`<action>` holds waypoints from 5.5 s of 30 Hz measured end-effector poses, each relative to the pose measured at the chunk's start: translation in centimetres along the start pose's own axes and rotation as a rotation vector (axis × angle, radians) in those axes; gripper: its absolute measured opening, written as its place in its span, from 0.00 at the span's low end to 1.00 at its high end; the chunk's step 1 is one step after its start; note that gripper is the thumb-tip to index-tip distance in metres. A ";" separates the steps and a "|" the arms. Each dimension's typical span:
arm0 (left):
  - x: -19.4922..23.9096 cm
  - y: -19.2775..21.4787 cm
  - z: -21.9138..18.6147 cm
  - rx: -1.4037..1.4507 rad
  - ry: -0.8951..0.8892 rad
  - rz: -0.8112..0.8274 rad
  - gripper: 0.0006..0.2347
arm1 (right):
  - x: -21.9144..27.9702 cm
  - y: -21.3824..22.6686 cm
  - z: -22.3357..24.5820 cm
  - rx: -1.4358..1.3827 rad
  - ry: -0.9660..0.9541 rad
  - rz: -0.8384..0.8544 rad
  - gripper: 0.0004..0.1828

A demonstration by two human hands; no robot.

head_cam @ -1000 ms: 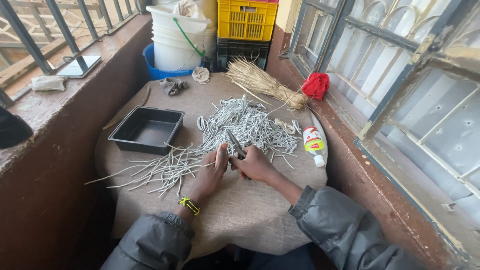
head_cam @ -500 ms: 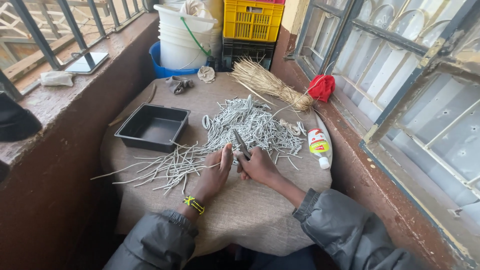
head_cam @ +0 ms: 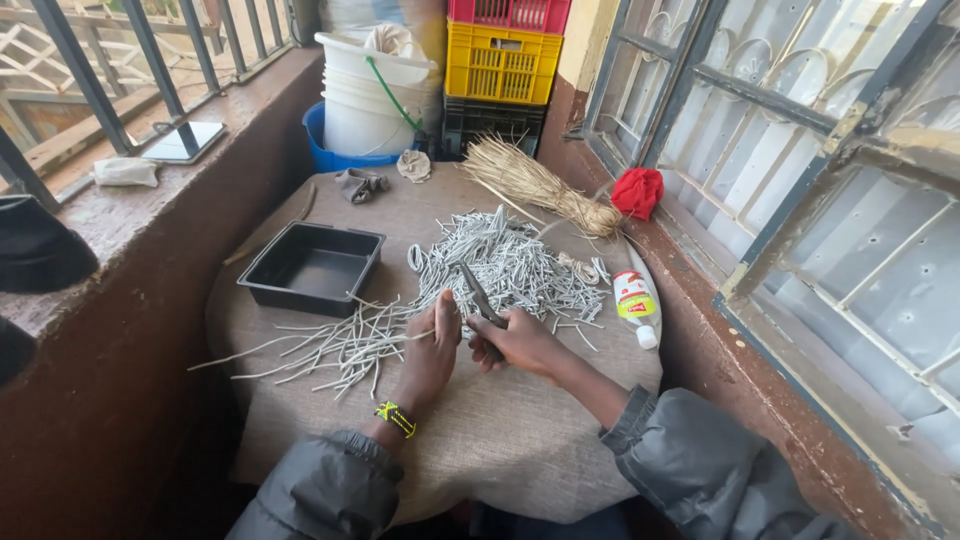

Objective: Cutting thin metal wires into smaller pieces using a pair of wire cutters.

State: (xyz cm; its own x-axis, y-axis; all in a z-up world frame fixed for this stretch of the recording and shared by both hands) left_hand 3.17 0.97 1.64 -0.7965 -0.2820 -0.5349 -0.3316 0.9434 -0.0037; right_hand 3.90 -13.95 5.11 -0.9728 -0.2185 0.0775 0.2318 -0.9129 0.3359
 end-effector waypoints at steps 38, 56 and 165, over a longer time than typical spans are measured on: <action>-1.1 1.4 0.7 0.216 0.211 0.089 0.26 | -1.5 1.0 -2.2 -0.208 0.172 0.319 0.26; -4.8 5.3 0.5 -0.941 -0.375 0.189 0.08 | -0.6 3.3 -7.1 -0.528 0.123 0.123 0.27; 0.6 0.6 -3.4 0.221 0.134 0.205 0.14 | -1.0 3.3 -0.7 -0.134 0.040 0.256 0.20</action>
Point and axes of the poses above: each hand's wrist, its own x-axis away from the middle knuckle, its own y-axis out of the back of the hand, z = x × y, the point moved 4 cm from there along -x, towards the middle knuckle, and after that the axes turned 9 degrees about -z, right-handed, at the moved point
